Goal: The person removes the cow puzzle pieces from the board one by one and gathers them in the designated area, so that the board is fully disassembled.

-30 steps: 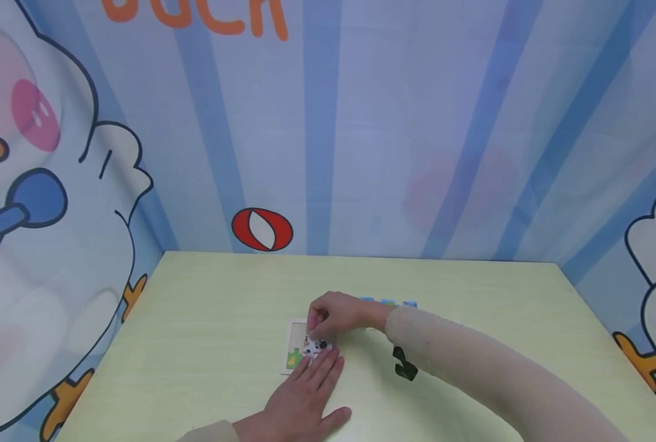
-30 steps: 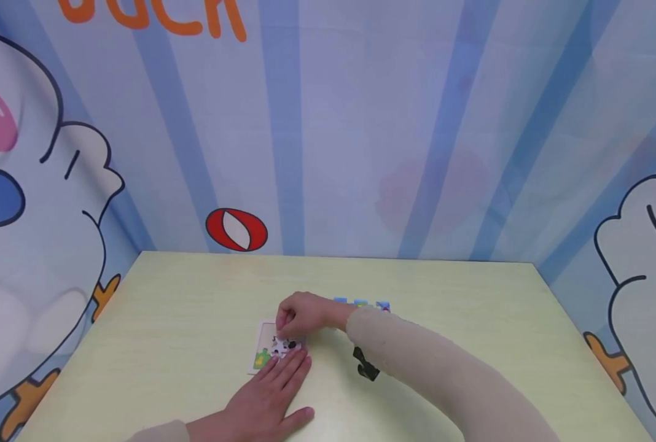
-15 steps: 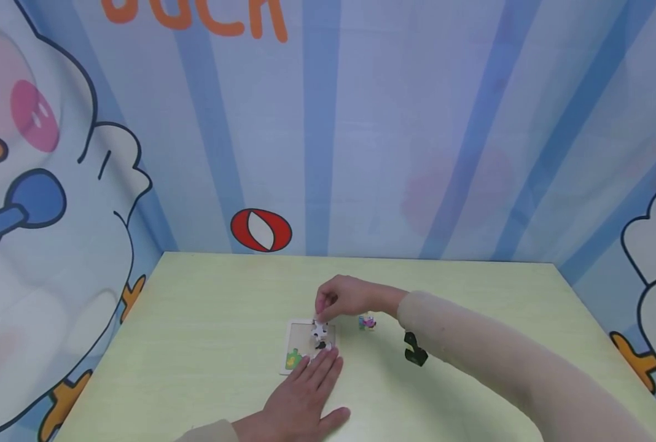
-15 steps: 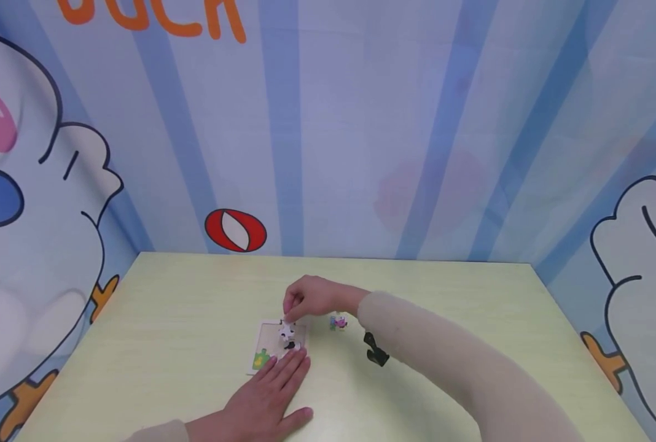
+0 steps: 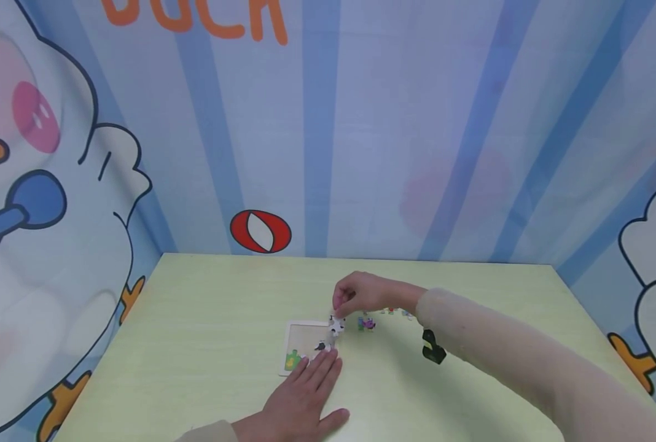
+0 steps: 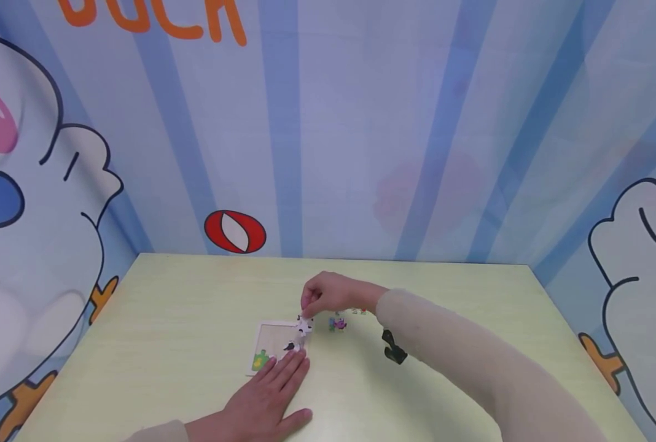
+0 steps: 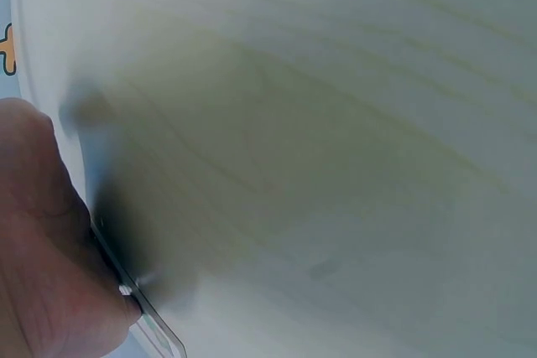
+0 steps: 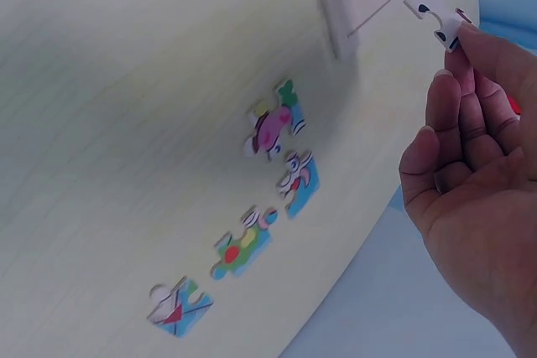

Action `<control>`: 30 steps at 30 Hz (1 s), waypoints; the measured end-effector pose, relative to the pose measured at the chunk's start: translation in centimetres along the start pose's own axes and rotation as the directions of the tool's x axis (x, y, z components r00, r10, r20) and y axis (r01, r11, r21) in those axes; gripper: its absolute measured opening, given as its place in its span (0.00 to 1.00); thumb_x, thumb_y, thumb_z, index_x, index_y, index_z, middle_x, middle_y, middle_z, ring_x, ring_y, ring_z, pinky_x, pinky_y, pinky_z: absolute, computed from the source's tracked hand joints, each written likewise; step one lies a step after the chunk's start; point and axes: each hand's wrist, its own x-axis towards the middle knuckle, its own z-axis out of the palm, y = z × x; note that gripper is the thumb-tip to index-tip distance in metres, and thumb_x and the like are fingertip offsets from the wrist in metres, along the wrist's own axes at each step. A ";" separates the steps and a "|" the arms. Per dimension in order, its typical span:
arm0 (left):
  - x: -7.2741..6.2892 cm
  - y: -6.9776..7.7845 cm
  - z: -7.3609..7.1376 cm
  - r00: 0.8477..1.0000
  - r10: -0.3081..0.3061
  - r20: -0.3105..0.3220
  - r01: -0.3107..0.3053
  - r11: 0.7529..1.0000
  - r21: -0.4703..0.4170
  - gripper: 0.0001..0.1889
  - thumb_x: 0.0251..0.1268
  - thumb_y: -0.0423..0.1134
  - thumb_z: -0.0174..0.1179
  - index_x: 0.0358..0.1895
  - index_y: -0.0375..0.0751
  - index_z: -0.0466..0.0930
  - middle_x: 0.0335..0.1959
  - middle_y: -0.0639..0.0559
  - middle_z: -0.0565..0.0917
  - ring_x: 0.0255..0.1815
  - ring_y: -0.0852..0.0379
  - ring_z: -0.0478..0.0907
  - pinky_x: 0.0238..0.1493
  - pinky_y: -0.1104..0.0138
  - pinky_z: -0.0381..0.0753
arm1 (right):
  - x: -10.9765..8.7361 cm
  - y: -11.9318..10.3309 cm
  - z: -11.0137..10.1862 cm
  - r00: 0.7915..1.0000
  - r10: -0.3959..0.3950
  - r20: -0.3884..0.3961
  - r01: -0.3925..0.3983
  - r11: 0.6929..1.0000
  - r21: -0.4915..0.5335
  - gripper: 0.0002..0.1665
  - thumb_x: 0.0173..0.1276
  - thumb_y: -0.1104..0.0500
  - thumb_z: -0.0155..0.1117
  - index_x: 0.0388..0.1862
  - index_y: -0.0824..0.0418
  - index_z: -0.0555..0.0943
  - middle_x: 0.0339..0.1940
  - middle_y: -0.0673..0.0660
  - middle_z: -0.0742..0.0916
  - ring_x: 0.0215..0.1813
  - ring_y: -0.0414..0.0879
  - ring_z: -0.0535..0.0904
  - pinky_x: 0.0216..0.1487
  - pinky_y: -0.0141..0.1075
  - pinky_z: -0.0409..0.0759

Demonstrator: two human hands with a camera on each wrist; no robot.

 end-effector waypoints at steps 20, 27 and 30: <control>0.0 -0.2 0.3 1.000 0.013 -0.018 -0.013 1.000 -0.028 0.43 0.86 0.67 0.35 0.83 0.33 0.60 0.85 0.40 0.62 0.86 0.45 0.59 0.80 0.47 0.64 | -3.6 3.7 -2.1 0.993 0.111 -0.031 -0.110 0.994 0.012 0.04 0.73 0.59 0.74 0.39 0.56 0.86 0.32 0.49 0.86 0.35 0.47 0.78 0.40 0.38 0.80; -0.1 0.0 -0.1 1.000 0.000 0.002 0.000 1.000 -0.019 0.42 0.86 0.66 0.38 0.84 0.34 0.59 0.86 0.41 0.62 0.86 0.45 0.58 0.81 0.48 0.63 | -4.6 4.9 -2.4 0.990 0.134 -0.039 -0.134 0.991 0.000 0.04 0.74 0.60 0.74 0.39 0.57 0.86 0.34 0.50 0.87 0.37 0.46 0.79 0.45 0.42 0.82; 0.0 0.1 -0.3 1.000 -0.012 0.022 0.012 1.000 -0.016 0.42 0.85 0.66 0.40 0.84 0.34 0.60 0.86 0.42 0.61 0.86 0.46 0.58 0.81 0.48 0.63 | -4.6 5.6 -2.5 0.988 0.147 -0.049 -0.147 0.989 -0.006 0.04 0.73 0.61 0.74 0.39 0.58 0.85 0.34 0.50 0.86 0.36 0.45 0.78 0.44 0.39 0.80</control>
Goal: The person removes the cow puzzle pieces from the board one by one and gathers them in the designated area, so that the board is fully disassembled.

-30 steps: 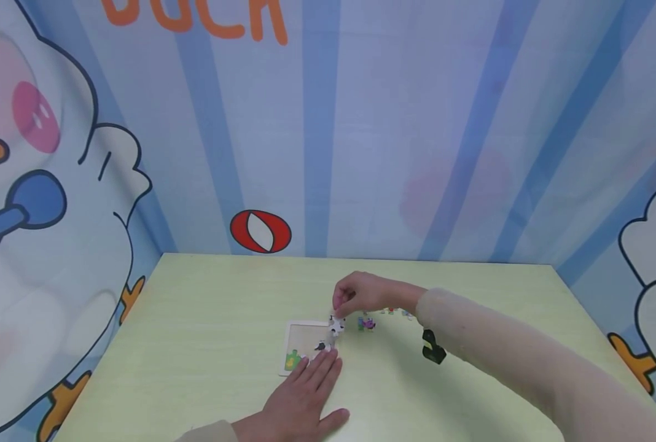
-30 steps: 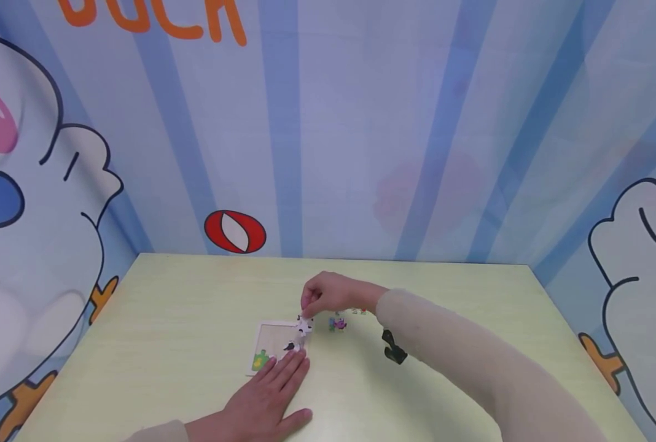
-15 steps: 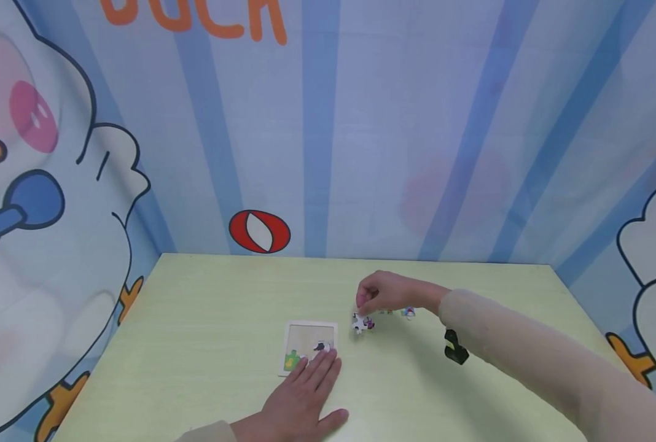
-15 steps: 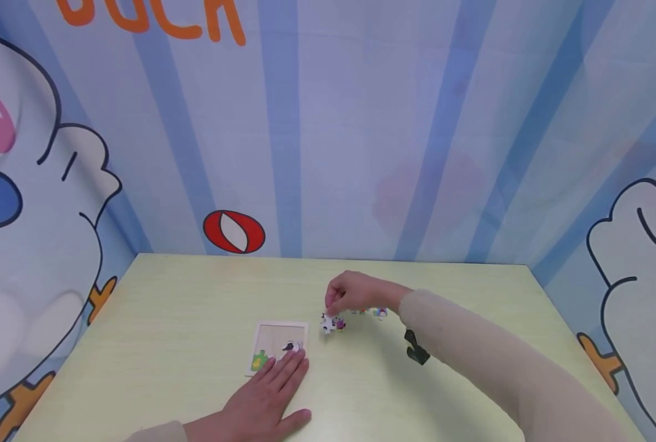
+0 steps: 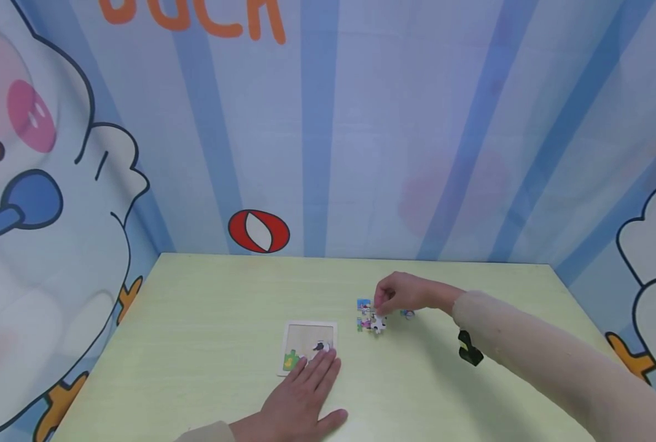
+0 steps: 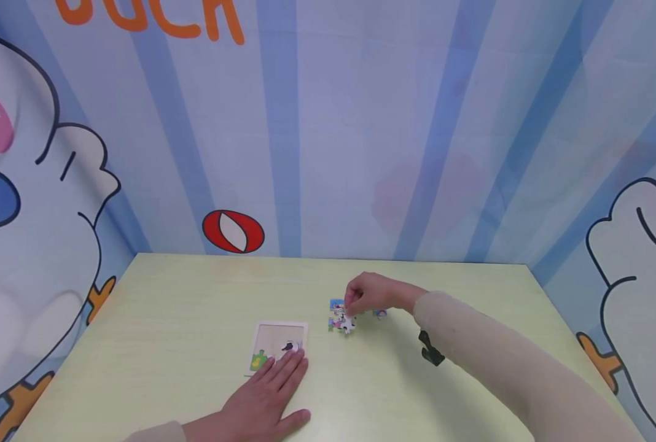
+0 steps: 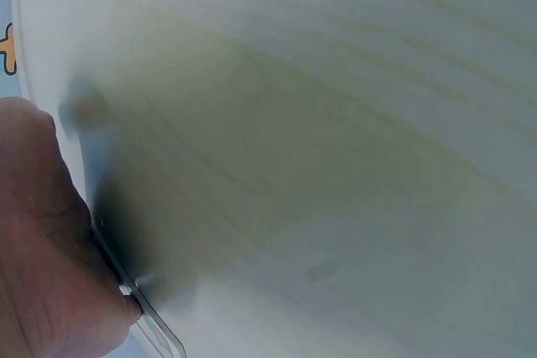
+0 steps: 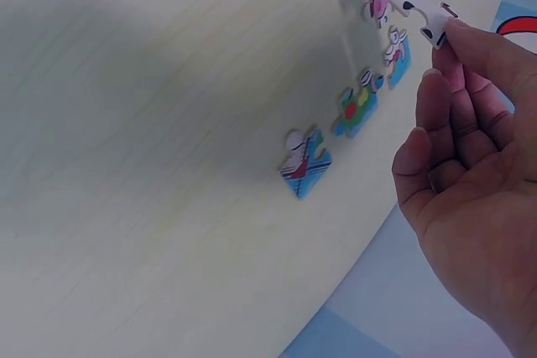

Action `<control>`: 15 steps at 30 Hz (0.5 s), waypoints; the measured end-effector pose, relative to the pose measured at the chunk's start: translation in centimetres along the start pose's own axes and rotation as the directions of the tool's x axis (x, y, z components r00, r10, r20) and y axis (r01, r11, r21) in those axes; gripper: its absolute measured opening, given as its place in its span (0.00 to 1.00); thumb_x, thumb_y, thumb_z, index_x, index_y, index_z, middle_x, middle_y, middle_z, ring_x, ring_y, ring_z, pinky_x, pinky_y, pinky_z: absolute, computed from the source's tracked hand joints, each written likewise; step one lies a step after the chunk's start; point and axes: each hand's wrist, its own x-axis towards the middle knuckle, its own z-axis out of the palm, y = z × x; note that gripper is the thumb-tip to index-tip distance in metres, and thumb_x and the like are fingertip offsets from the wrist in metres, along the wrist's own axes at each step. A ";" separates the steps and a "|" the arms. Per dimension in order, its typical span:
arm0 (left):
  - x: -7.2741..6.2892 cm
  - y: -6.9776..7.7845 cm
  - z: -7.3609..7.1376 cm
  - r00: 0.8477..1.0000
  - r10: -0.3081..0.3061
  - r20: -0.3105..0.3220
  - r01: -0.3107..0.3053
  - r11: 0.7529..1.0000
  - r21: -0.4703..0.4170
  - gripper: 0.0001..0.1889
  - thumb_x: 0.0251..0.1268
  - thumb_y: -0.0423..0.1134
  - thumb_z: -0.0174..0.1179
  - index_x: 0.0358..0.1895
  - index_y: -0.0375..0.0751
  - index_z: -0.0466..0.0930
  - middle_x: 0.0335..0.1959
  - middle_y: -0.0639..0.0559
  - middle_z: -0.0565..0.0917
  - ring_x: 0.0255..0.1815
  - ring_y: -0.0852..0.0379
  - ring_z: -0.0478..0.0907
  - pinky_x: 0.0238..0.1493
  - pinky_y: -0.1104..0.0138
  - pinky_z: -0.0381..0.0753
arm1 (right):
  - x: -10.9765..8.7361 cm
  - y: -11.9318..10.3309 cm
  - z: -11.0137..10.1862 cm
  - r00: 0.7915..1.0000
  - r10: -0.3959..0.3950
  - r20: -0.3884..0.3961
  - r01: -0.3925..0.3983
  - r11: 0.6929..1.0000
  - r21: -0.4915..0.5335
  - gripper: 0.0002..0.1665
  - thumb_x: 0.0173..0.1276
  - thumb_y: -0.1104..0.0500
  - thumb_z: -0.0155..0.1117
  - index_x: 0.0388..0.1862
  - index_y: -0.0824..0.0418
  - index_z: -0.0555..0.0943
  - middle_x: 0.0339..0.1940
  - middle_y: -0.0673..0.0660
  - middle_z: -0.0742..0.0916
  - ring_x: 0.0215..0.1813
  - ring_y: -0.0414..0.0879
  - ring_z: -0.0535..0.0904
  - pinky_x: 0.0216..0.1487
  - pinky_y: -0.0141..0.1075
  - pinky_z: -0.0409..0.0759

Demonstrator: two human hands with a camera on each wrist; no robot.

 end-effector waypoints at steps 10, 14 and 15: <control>-0.1 0.1 -0.2 1.000 0.013 -0.019 -0.012 1.000 0.012 0.42 0.85 0.65 0.41 0.83 0.33 0.61 0.85 0.41 0.62 0.85 0.45 0.60 0.80 0.47 0.65 | 0.2 1.4 0.6 0.998 0.059 -0.031 -0.060 0.998 -0.031 0.05 0.72 0.60 0.76 0.37 0.57 0.86 0.33 0.49 0.84 0.36 0.43 0.74 0.42 0.37 0.75; 0.0 0.1 -0.4 1.000 0.003 0.009 -0.002 1.000 -0.010 0.42 0.85 0.65 0.42 0.84 0.34 0.60 0.86 0.41 0.61 0.86 0.45 0.58 0.81 0.47 0.63 | 0.1 1.9 0.8 0.998 0.053 -0.045 -0.054 0.998 -0.024 0.05 0.71 0.61 0.76 0.36 0.57 0.85 0.34 0.49 0.85 0.37 0.43 0.75 0.42 0.37 0.76; 0.0 0.1 -0.3 1.000 0.004 0.007 -0.004 1.000 -0.008 0.42 0.85 0.65 0.42 0.84 0.34 0.60 0.86 0.41 0.61 0.86 0.45 0.58 0.81 0.47 0.63 | 0.1 2.0 0.9 0.998 0.051 -0.048 -0.052 0.998 -0.020 0.05 0.71 0.62 0.76 0.36 0.57 0.85 0.34 0.49 0.85 0.37 0.43 0.76 0.42 0.37 0.76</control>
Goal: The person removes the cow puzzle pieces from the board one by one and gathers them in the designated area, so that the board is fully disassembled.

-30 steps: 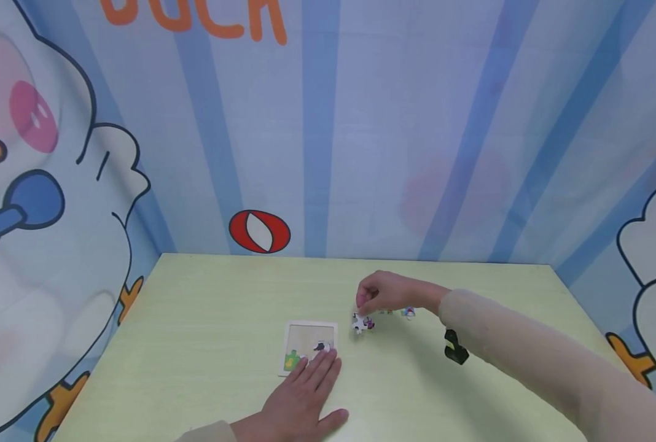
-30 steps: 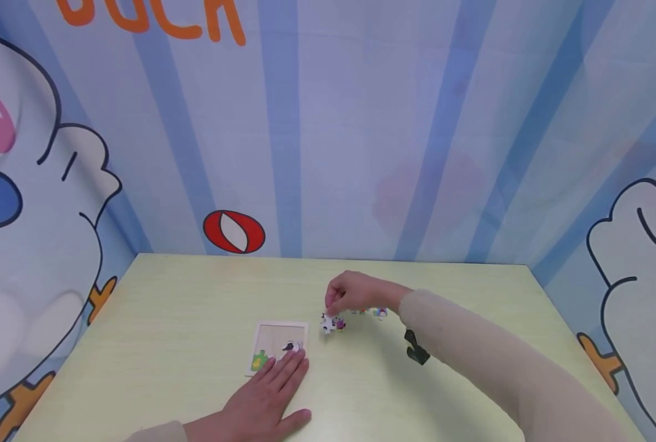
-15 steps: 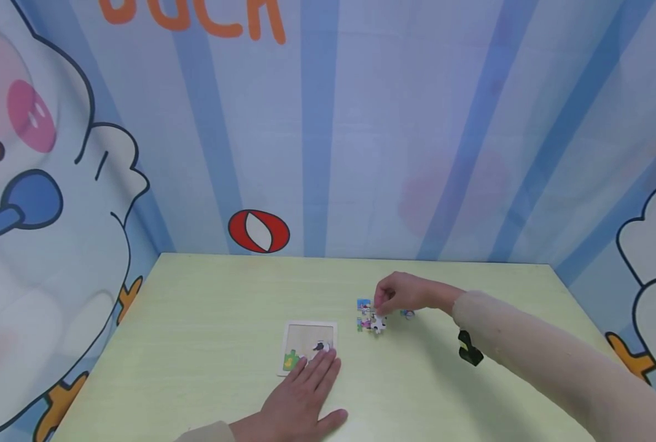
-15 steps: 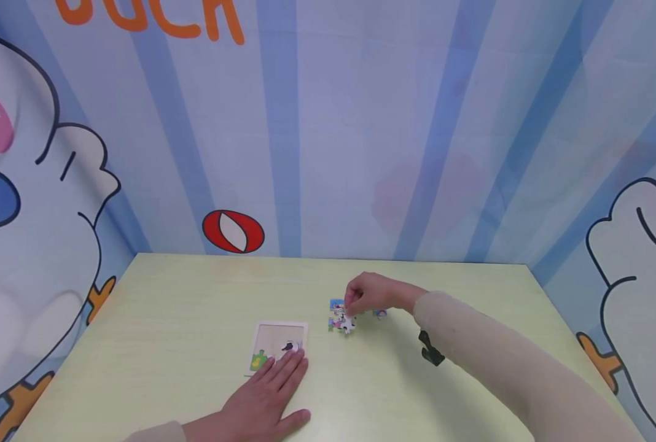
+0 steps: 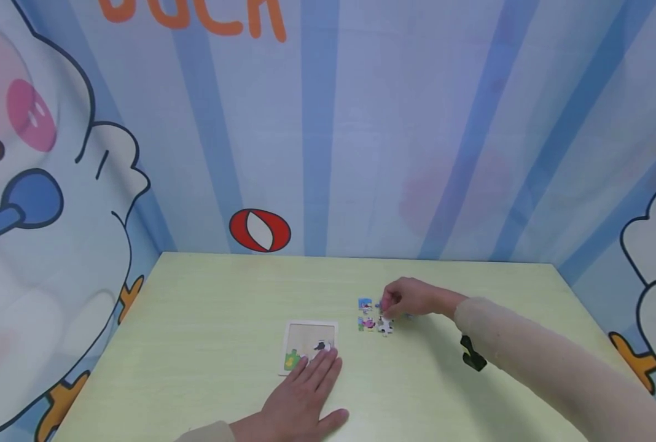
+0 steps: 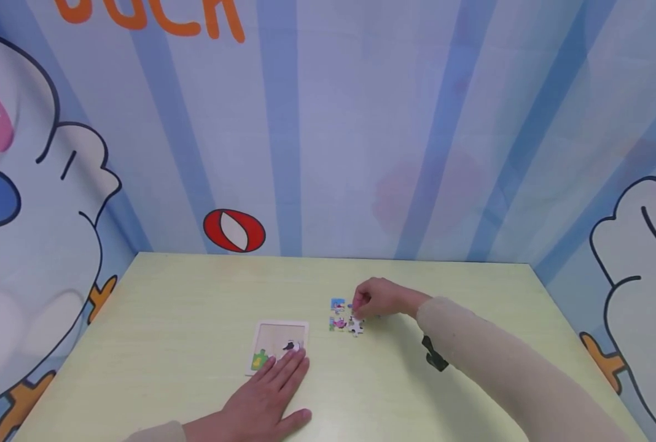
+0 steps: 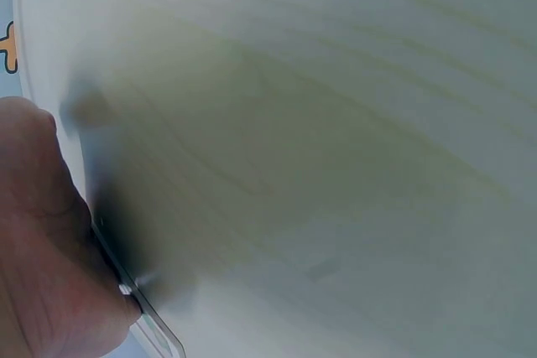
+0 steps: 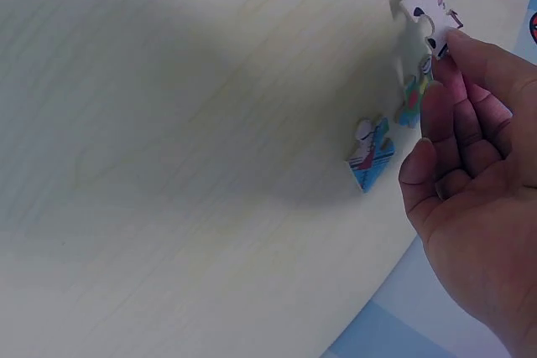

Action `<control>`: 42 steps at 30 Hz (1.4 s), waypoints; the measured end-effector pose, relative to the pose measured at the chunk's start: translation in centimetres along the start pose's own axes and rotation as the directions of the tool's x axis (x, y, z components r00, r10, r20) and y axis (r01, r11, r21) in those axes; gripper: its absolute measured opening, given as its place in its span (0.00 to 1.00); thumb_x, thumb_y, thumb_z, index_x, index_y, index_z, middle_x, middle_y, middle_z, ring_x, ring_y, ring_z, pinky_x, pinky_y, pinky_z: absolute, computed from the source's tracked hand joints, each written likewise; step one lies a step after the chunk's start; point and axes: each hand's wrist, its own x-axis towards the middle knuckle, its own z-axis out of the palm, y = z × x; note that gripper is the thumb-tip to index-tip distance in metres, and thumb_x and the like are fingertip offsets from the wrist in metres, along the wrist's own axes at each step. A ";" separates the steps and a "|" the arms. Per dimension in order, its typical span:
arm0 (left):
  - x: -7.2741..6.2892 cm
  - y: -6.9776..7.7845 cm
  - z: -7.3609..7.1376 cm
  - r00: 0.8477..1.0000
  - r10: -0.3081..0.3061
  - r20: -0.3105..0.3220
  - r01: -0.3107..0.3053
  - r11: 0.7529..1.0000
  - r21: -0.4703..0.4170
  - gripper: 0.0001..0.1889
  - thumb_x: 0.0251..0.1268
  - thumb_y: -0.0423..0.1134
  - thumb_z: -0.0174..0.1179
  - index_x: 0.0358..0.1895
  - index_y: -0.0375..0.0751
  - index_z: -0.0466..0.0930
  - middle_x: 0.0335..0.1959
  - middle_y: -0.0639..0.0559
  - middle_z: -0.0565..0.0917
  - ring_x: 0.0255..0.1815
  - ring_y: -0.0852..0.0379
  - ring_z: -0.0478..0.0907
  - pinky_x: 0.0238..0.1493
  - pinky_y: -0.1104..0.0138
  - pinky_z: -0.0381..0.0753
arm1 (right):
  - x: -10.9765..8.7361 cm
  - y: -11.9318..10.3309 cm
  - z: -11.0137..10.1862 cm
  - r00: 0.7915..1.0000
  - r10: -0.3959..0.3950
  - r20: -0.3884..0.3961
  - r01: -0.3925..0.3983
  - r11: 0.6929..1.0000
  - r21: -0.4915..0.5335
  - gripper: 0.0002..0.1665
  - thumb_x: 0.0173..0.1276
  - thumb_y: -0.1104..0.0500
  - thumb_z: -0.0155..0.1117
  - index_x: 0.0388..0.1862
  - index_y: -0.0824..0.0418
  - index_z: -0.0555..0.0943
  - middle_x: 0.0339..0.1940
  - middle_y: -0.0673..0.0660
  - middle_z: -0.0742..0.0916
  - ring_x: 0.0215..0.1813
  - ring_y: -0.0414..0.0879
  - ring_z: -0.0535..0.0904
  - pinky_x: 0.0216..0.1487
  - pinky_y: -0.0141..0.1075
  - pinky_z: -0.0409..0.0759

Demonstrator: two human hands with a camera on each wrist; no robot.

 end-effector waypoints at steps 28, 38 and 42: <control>0.2 -0.5 1.2 0.997 0.036 -0.063 -0.033 0.998 0.048 0.44 0.85 0.68 0.33 0.84 0.34 0.60 0.86 0.40 0.61 0.86 0.45 0.58 0.80 0.47 0.64 | -0.8 1.4 1.0 0.994 -0.039 -0.106 0.033 0.998 -0.055 0.07 0.70 0.60 0.78 0.37 0.57 0.85 0.34 0.48 0.86 0.38 0.42 0.78 0.45 0.37 0.79; 0.2 -0.5 1.5 0.997 0.036 -0.073 -0.031 0.998 0.063 0.44 0.86 0.68 0.32 0.84 0.35 0.61 0.85 0.41 0.62 0.85 0.46 0.59 0.79 0.47 0.66 | -1.0 1.3 1.1 0.993 -0.047 -0.104 0.041 0.997 -0.063 0.08 0.69 0.59 0.79 0.36 0.56 0.85 0.34 0.47 0.86 0.38 0.42 0.78 0.44 0.37 0.80; 0.0 -0.5 1.4 0.998 0.026 -0.053 -0.023 0.998 0.050 0.44 0.86 0.68 0.33 0.84 0.35 0.60 0.86 0.42 0.61 0.86 0.46 0.58 0.80 0.47 0.64 | -0.7 0.6 1.0 0.994 -0.054 -0.095 0.048 0.997 -0.068 0.07 0.70 0.60 0.77 0.36 0.55 0.85 0.34 0.47 0.86 0.38 0.42 0.77 0.44 0.37 0.79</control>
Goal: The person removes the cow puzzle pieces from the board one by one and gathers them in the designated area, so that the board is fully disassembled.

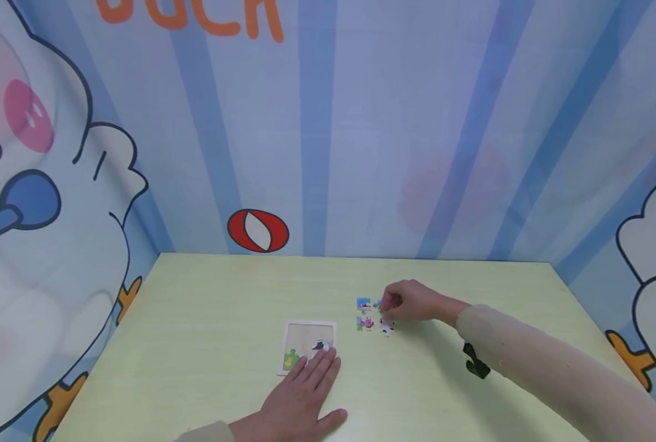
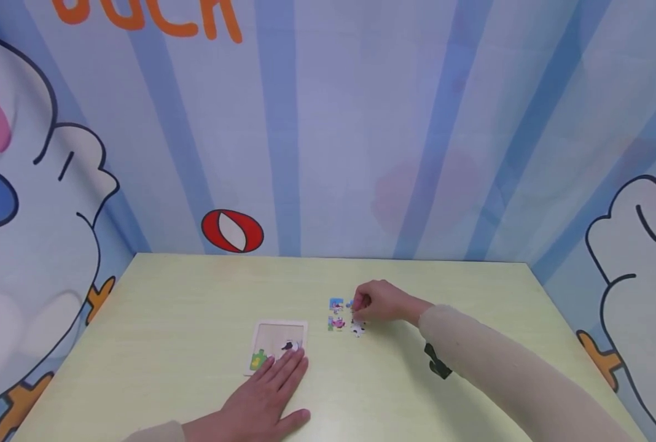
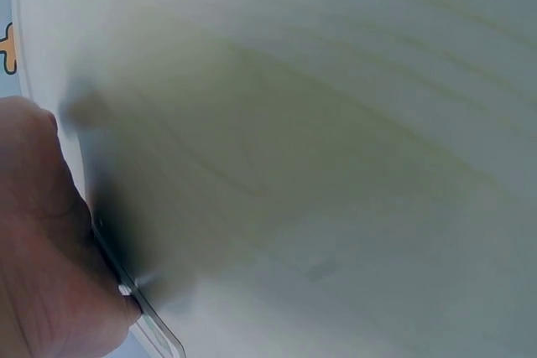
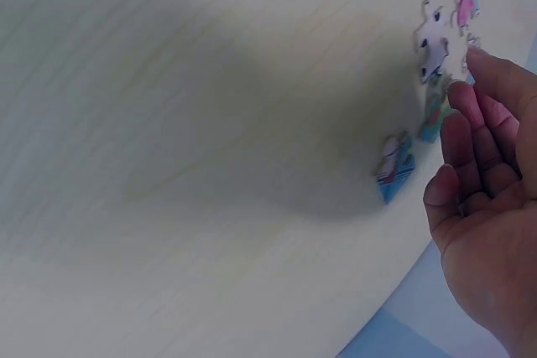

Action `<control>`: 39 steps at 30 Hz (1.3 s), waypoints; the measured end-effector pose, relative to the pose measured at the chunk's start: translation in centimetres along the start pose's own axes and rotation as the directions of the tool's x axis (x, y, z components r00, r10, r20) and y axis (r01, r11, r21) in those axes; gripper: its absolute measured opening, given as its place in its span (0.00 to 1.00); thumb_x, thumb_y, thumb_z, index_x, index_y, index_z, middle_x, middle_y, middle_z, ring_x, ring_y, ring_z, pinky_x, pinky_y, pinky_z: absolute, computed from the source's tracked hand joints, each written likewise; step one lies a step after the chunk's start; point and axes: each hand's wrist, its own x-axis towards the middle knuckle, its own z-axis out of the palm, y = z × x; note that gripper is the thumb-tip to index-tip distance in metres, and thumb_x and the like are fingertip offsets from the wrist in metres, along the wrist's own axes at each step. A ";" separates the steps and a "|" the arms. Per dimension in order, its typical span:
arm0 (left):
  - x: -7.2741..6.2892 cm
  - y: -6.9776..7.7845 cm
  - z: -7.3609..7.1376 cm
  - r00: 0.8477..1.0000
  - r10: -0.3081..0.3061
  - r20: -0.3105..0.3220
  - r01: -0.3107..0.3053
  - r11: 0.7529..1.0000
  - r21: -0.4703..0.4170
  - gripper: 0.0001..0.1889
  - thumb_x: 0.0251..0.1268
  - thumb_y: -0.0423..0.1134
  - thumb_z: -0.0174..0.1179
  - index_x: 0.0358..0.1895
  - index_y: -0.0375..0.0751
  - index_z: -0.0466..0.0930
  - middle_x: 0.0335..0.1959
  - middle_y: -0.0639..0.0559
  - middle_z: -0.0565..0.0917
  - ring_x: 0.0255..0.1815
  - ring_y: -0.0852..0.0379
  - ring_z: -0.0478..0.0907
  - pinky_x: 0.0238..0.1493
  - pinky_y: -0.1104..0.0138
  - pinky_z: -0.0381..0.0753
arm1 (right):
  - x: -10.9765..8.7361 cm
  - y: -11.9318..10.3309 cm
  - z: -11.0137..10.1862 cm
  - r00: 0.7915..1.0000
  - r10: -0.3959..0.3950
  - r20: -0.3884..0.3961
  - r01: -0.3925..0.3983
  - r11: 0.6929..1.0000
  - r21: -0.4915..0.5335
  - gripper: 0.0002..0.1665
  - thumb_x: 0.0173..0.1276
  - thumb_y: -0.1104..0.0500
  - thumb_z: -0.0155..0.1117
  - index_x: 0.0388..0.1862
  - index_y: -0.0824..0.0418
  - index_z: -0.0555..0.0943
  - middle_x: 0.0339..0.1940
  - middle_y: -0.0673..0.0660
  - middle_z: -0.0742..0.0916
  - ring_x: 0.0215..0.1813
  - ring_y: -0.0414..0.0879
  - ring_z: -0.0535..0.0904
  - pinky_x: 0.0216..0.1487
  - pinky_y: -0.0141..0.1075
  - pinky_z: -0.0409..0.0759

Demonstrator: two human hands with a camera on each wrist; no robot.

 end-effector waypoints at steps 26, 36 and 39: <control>-0.4 -0.2 -1.3 0.999 -0.026 0.042 0.027 0.999 -0.026 0.43 0.87 0.67 0.30 0.85 0.35 0.58 0.87 0.42 0.59 0.87 0.46 0.55 0.81 0.46 0.63 | 4.1 -7.5 3.1 0.976 -0.188 0.108 0.180 0.981 0.075 0.07 0.72 0.56 0.76 0.45 0.56 0.88 0.38 0.44 0.88 0.39 0.39 0.81 0.44 0.34 0.82; -1.6 -1.7 -1.6 0.990 -0.056 0.133 0.065 0.996 -0.064 0.44 0.85 0.69 0.33 0.85 0.37 0.58 0.87 0.43 0.58 0.88 0.47 0.53 0.81 0.46 0.62 | 4.7 -8.9 4.0 0.972 -0.196 0.130 0.189 0.980 0.064 0.09 0.72 0.55 0.77 0.47 0.56 0.88 0.40 0.44 0.87 0.41 0.39 0.81 0.47 0.34 0.81; -2.0 -1.8 -1.8 0.988 -0.057 0.141 0.070 0.994 -0.085 0.44 0.85 0.69 0.34 0.85 0.38 0.58 0.87 0.44 0.59 0.88 0.47 0.54 0.81 0.45 0.62 | 4.9 -9.1 4.4 0.972 -0.192 0.138 0.187 0.981 0.049 0.08 0.72 0.55 0.77 0.47 0.54 0.88 0.40 0.43 0.87 0.42 0.38 0.80 0.48 0.34 0.81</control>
